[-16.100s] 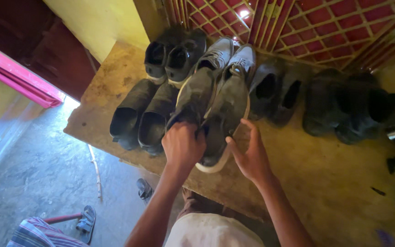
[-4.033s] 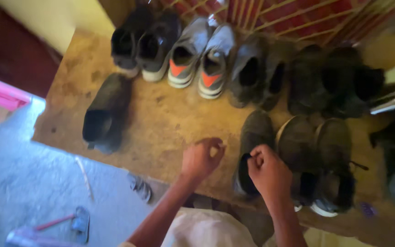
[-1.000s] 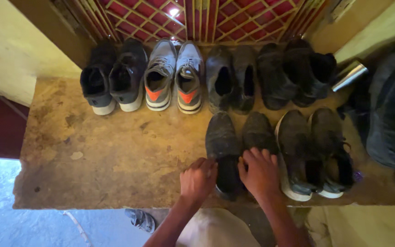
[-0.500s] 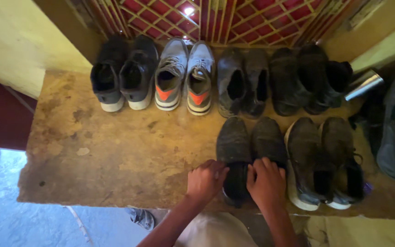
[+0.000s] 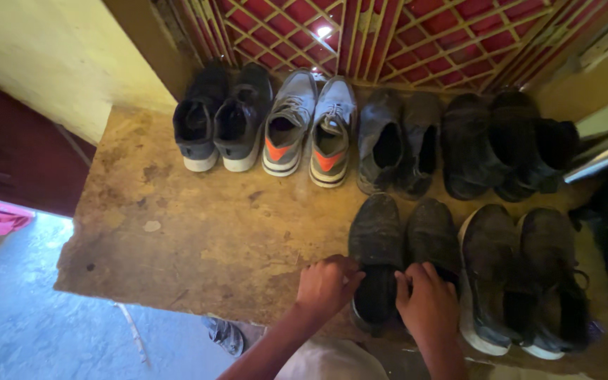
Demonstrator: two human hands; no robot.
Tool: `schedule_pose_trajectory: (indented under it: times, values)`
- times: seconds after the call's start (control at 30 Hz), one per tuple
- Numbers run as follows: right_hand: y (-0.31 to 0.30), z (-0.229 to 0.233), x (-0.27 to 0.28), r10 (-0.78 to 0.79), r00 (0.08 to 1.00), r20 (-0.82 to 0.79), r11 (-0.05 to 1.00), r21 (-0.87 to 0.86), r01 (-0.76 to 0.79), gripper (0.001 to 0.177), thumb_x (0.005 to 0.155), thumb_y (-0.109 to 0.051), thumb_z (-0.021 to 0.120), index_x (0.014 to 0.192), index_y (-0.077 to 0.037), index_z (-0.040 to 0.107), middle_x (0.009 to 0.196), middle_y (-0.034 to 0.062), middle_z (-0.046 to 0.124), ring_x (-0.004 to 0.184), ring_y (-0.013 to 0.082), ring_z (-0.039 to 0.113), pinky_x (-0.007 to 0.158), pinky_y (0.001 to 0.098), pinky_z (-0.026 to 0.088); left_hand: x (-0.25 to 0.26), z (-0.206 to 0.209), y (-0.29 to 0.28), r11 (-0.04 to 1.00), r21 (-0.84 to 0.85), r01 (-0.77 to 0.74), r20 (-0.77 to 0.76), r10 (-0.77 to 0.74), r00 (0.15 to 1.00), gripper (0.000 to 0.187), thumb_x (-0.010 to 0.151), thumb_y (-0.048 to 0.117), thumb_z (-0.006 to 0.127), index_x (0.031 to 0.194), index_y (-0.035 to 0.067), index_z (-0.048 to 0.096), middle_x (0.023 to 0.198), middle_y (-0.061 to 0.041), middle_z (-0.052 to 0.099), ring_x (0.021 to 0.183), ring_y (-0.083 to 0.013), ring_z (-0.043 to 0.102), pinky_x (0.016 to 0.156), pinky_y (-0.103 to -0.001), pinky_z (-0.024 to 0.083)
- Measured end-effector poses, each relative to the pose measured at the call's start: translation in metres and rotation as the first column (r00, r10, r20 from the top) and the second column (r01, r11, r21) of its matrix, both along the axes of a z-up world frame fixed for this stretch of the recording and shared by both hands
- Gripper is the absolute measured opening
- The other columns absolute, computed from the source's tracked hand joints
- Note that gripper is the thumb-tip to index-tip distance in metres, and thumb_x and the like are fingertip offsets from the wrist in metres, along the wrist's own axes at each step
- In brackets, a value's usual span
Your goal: The person arranges multiple pairs of shoes and sandals on a wooden bench. They pick up each pair, reposition them, and align them neatly in a row.
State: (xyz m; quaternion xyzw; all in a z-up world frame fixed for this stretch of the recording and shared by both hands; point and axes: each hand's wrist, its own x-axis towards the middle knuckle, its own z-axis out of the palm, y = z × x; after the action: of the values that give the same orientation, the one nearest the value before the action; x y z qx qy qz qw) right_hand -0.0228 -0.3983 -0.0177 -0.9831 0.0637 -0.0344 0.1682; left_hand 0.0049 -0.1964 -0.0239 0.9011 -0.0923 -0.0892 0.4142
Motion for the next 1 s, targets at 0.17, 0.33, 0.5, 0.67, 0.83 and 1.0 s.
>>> schedule_pose_trajectory:
  times: [0.17, 0.33, 0.5, 0.67, 0.83, 1.0]
  values:
    - [0.002, 0.004, 0.003, -0.01, 0.998, -0.065, 0.999, -0.047, 0.007, 0.024, 0.089, -0.033, 0.068, 0.079, -0.012, 0.061, 0.088, 0.0085, 0.063, 0.077, 0.0405, 0.062, 0.072, 0.0517, 0.048, 0.009, 0.009, 0.0, 0.999, 0.033, -0.009, -0.185, 0.015, 0.983, 0.019, 0.084, 0.032, 0.076, 0.095, 0.016, 0.079, 0.089, -0.004, 0.078, 0.08, -0.0262, 0.076, 0.072, -0.042, 0.059]
    - [-0.003, -0.003, 0.005, 0.088, 0.995, 0.053, 0.994, -0.07, -0.084, 0.026, 0.089, -0.033, 0.066, 0.075, -0.012, 0.057, 0.082, 0.0085, 0.061, 0.078, 0.0384, 0.063, 0.073, 0.0513, 0.048, 0.065, 0.022, 0.014, 0.992, 0.022, -0.121, -0.036, 0.122, 0.992, 0.03, 0.078, 0.03, 0.076, 0.105, 0.017, 0.077, 0.096, -0.003, 0.078, 0.076, -0.0277, 0.075, 0.072, -0.042, 0.059]
    - [-0.006, -0.009, 0.006, 0.066, 0.998, 0.0, 0.994, -0.091, -0.066, 0.027, 0.088, -0.034, 0.067, 0.075, -0.012, 0.058, 0.083, 0.0078, 0.062, 0.078, 0.0388, 0.062, 0.074, 0.0515, 0.048, 0.117, 0.027, 0.016, 0.972, 0.037, -0.232, 0.327, 0.208, 0.922, 0.05, 0.078, 0.026, 0.077, 0.124, 0.011, 0.067, 0.111, -0.016, 0.072, 0.095, -0.0391, 0.069, 0.076, -0.049, 0.056]
    - [-0.005, -0.012, 0.006, -0.011, 0.995, -0.1, 1.0, -0.028, 0.008, 0.03, 0.091, -0.035, 0.065, 0.076, -0.011, 0.058, 0.086, 0.0097, 0.061, 0.079, 0.0398, 0.063, 0.076, 0.0513, 0.048, 0.107, 0.013, 0.005, 0.986, 0.015, -0.169, 0.231, 0.161, 0.96, 0.048, 0.082, 0.029, 0.075, 0.126, 0.015, 0.066, 0.117, -0.012, 0.072, 0.105, -0.0352, 0.07, 0.089, -0.049, 0.057]
    - [-0.004, -0.02, 0.005, -0.069, 0.988, -0.139, 0.997, -0.034, 0.064, 0.029, 0.092, -0.038, 0.063, 0.082, -0.011, 0.06, 0.092, 0.009, 0.063, 0.085, 0.0391, 0.065, 0.08, 0.0513, 0.049, 0.108, -0.005, 0.01, 0.977, 0.126, -0.173, 0.277, 0.133, 0.952, 0.05, 0.081, 0.026, 0.076, 0.129, 0.017, 0.064, 0.135, -0.014, 0.062, 0.121, -0.0379, 0.059, 0.095, -0.053, 0.05]
    - [-0.002, -0.019, 0.01, -0.106, 0.956, -0.273, 0.994, -0.038, 0.099, 0.026, 0.091, -0.039, 0.063, 0.089, -0.013, 0.063, 0.097, 0.0089, 0.065, 0.091, 0.0369, 0.068, 0.085, 0.0522, 0.05, 0.16, -0.03, 0.029, 0.959, 0.228, -0.169, 0.604, -0.003, 0.797, 0.064, 0.078, 0.017, 0.07, 0.14, 0.011, 0.058, 0.147, -0.019, 0.053, 0.13, -0.0394, 0.048, 0.106, -0.052, 0.043]
